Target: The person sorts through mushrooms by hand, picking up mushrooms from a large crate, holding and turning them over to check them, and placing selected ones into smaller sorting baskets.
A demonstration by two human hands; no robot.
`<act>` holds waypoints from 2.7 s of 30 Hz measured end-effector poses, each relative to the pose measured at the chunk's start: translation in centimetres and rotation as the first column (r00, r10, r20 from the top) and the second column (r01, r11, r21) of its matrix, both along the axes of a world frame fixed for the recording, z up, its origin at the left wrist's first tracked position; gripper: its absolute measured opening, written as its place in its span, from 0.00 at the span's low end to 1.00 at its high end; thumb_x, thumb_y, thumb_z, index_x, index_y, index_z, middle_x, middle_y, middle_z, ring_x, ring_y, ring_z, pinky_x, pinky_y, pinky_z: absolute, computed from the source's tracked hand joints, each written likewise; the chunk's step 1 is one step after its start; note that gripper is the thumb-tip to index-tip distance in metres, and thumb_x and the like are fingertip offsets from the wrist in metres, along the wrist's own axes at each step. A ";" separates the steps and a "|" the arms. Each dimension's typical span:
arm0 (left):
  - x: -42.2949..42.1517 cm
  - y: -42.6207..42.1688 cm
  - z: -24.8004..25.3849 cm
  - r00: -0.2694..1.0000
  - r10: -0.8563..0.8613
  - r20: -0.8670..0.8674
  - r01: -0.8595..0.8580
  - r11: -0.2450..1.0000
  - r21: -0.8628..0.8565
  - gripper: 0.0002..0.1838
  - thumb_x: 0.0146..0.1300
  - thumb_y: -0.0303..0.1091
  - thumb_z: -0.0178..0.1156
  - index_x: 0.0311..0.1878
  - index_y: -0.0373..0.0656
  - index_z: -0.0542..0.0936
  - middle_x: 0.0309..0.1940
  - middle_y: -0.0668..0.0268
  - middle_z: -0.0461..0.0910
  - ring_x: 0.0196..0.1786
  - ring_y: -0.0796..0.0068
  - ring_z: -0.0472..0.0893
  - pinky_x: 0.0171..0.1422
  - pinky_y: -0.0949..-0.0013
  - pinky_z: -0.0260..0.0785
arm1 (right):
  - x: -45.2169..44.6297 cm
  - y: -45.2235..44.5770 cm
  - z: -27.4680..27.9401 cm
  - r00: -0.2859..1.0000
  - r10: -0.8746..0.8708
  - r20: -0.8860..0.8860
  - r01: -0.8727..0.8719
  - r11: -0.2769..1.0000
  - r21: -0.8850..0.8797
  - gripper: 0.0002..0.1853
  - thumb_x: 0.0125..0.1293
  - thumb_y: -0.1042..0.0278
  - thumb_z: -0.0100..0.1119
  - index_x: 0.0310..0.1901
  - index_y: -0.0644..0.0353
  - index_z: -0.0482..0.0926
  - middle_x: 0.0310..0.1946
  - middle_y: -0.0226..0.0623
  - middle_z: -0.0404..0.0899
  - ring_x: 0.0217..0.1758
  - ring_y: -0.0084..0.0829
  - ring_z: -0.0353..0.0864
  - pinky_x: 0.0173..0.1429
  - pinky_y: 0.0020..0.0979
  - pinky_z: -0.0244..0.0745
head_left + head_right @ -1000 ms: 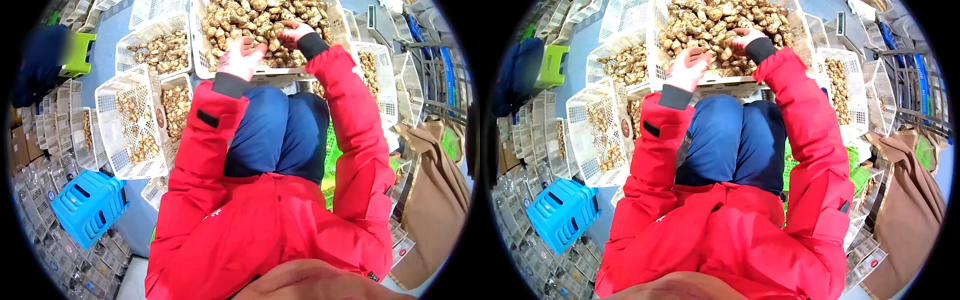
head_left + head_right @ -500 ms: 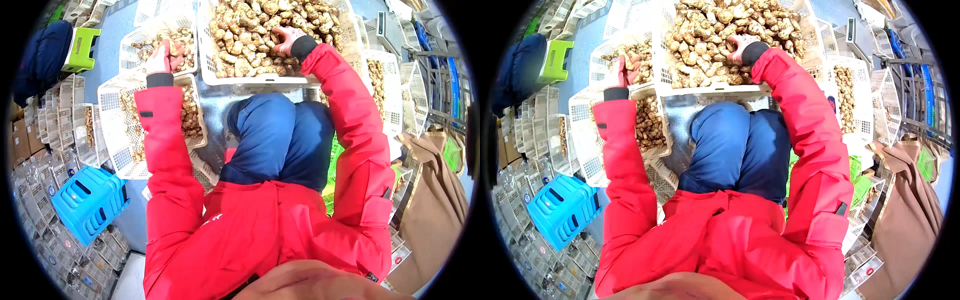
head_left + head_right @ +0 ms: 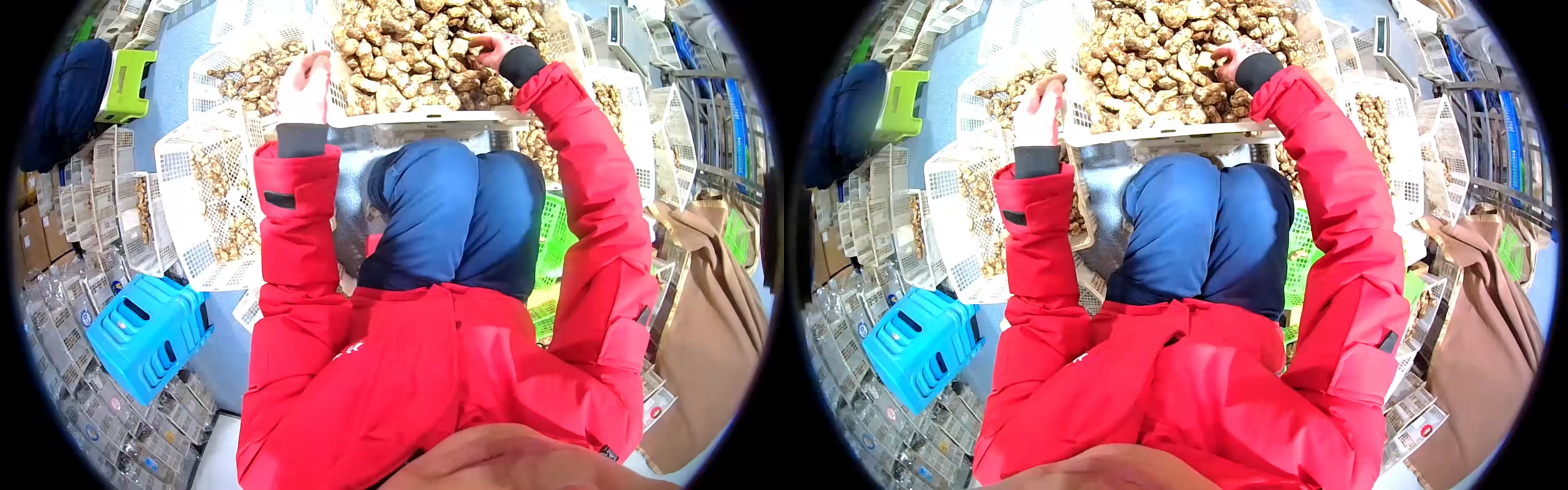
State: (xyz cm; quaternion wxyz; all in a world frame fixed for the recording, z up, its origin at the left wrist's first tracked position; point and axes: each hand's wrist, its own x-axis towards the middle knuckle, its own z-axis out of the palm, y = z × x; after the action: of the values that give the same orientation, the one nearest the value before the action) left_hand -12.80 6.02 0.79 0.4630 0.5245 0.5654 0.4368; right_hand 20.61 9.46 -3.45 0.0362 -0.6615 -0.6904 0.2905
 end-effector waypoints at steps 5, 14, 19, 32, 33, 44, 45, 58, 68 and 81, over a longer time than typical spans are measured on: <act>0.1 -0.3 -0.3 0.991 0.040 -0.130 -0.015 0.983 0.184 0.14 0.61 0.35 0.50 0.44 0.36 0.76 0.37 0.66 0.77 0.40 0.81 0.73 0.45 0.78 0.64 | -0.9 2.0 -1.1 0.999 -0.027 0.042 0.026 0.999 0.022 0.23 0.49 0.52 0.54 0.49 0.45 0.75 0.41 0.39 0.78 0.44 0.36 0.77 0.52 0.31 0.70; 3.0 -1.6 0.2 0.971 -0.122 0.207 0.130 0.991 -0.023 0.13 0.63 0.33 0.49 0.44 0.35 0.75 0.38 0.63 0.77 0.32 0.83 0.71 0.40 0.81 0.64 | -6.6 7.6 -4.1 0.822 -0.562 0.088 0.551 0.825 0.126 0.28 0.44 0.41 0.59 0.40 0.55 0.80 0.39 0.41 0.79 0.43 0.38 0.78 0.51 0.33 0.70; 4.4 -2.2 0.7 0.951 -0.146 0.272 0.162 0.986 -0.036 0.13 0.63 0.33 0.48 0.44 0.34 0.75 0.38 0.64 0.77 0.32 0.83 0.71 0.39 0.80 0.64 | -6.6 6.4 -3.5 0.870 -0.448 -0.204 0.475 0.874 0.104 0.24 0.45 0.53 0.61 0.45 0.57 0.77 0.35 0.42 0.80 0.39 0.33 0.79 0.46 0.30 0.72; 3.4 -2.4 -0.1 0.959 -0.155 0.237 0.183 0.978 -0.101 0.14 0.63 0.34 0.48 0.45 0.34 0.74 0.36 0.66 0.77 0.32 0.84 0.70 0.38 0.81 0.63 | -6.1 5.7 -2.7 0.869 -0.392 -0.303 0.448 0.883 0.142 0.25 0.49 0.63 0.64 0.51 0.59 0.73 0.37 0.36 0.79 0.35 0.24 0.77 0.40 0.24 0.72; 3.1 -2.2 -0.5 0.962 -0.146 0.230 0.171 0.981 -0.089 0.14 0.63 0.34 0.48 0.46 0.33 0.74 0.37 0.65 0.77 0.33 0.83 0.71 0.39 0.81 0.63 | -4.1 5.7 -5.1 0.688 -0.306 -0.658 0.421 0.907 0.018 0.27 0.48 0.60 0.62 0.52 0.54 0.72 0.37 0.34 0.79 0.33 0.25 0.78 0.42 0.26 0.73; 4.5 -2.9 0.4 0.941 -0.230 0.250 0.253 0.965 -0.065 0.15 0.62 0.34 0.49 0.45 0.32 0.73 0.39 0.62 0.76 0.41 0.77 0.75 0.42 0.78 0.67 | -4.1 -4.2 5.2 -0.031 -0.088 -0.996 0.105 0.990 -0.091 0.29 0.60 0.70 0.52 0.61 0.66 0.54 0.52 0.50 0.69 0.49 0.32 0.73 0.49 0.24 0.68; 4.2 -2.7 0.3 0.941 -0.258 0.219 0.278 0.958 -0.066 0.15 0.63 0.34 0.49 0.46 0.32 0.73 0.39 0.62 0.76 0.41 0.77 0.75 0.43 0.77 0.67 | -3.5 -4.7 5.8 -0.028 -0.100 -0.995 0.118 0.988 -0.103 0.29 0.60 0.72 0.51 0.61 0.66 0.54 0.52 0.51 0.69 0.50 0.33 0.73 0.52 0.25 0.67; 7.9 4.4 -6.1 0.158 -0.381 -0.911 0.616 0.759 -0.211 0.21 0.50 0.36 0.57 0.50 0.50 0.71 0.43 0.60 0.75 0.48 0.63 0.73 0.53 0.65 0.65 | 17.0 -14.6 2.1 0.584 -0.386 -0.714 0.717 0.658 0.231 0.22 0.57 0.76 0.55 0.55 0.62 0.67 0.49 0.42 0.72 0.50 0.26 0.72 0.50 0.22 0.68; 7.0 1.8 -1.8 0.735 -0.574 -0.361 0.535 0.818 -0.212 0.17 0.45 0.22 0.57 0.43 0.36 0.72 0.34 0.60 0.79 0.40 0.73 0.78 0.44 0.74 0.69 | 0.6 -9.6 6.5 0.747 -0.007 -0.665 0.303 0.893 0.331 0.22 0.56 0.70 0.56 0.54 0.58 0.70 0.46 0.37 0.75 0.47 0.26 0.74 0.50 0.24 0.69; 6.8 -2.2 1.7 0.823 -0.303 0.480 0.429 0.886 -0.177 0.21 0.61 0.39 0.53 0.51 0.34 0.68 0.38 0.62 0.75 0.36 0.77 0.75 0.40 0.77 0.71 | -5.3 -9.5 5.9 0.012 -0.154 -0.988 0.056 0.987 -0.153 0.25 0.60 0.67 0.53 0.57 0.68 0.63 0.44 0.39 0.75 0.47 0.25 0.73 0.54 0.24 0.65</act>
State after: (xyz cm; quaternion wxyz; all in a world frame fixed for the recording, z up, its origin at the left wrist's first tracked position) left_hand -5.95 3.85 2.47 0.7230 0.4415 0.3892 0.3618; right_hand 15.35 -0.05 2.40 0.5066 -0.3190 -0.4060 0.6905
